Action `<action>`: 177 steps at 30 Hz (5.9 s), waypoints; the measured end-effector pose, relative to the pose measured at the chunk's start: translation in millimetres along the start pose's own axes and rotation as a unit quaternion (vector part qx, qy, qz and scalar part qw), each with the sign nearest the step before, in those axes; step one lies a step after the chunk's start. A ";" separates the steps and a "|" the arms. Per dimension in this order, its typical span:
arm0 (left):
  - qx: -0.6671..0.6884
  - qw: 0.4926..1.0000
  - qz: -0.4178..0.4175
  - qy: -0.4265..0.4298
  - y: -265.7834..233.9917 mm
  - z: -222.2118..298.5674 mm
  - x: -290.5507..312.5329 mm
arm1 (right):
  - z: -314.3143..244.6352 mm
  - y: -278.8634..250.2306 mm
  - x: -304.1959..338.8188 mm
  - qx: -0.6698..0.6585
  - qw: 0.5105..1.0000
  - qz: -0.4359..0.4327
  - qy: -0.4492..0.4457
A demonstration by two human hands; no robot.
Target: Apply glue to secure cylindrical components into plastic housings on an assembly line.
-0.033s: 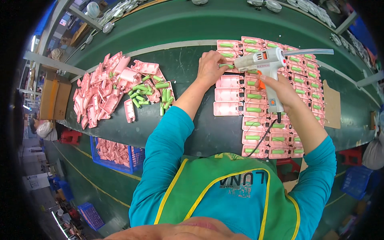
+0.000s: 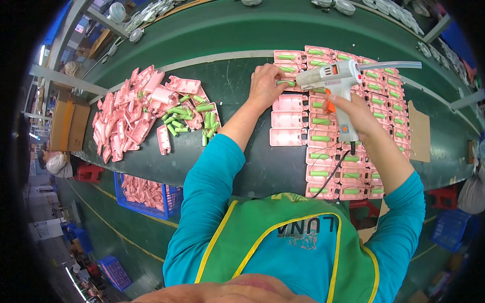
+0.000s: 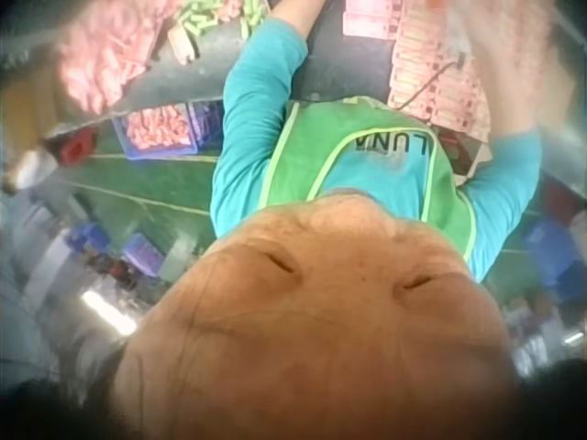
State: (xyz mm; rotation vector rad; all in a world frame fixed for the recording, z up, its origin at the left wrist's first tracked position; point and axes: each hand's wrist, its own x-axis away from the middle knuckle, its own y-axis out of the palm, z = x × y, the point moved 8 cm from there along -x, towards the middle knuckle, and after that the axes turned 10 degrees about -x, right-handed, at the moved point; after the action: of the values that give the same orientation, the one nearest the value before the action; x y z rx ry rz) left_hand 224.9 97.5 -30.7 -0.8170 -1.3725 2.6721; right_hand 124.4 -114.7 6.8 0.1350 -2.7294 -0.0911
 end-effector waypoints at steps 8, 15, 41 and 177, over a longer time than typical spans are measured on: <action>0.009 1.000 0.021 0.017 -0.2 -0.3 1.2 | -2.1 1.8 2.0 -0.008 1.000 -0.008 0.002; 0.007 1.000 0.021 0.010 -0.6 -0.2 1.4 | -5.2 1.0 7.5 0.023 1.000 -0.013 -0.009; 0.062 0.997 -0.050 0.000 -39.0 6.5 35.4 | -2.0 9.0 42.3 -0.047 0.996 -0.067 -0.032; -0.148 0.984 0.025 0.094 -41.2 38.4 31.5 | 0.9 2.8 48.6 -0.113 0.989 -0.017 -0.091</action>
State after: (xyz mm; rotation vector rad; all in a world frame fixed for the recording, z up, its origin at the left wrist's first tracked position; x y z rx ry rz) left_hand 171.5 101.9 5.2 -1.1084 -1.7419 2.3810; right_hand 79.4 -117.1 25.3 0.1136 -2.8737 -0.4426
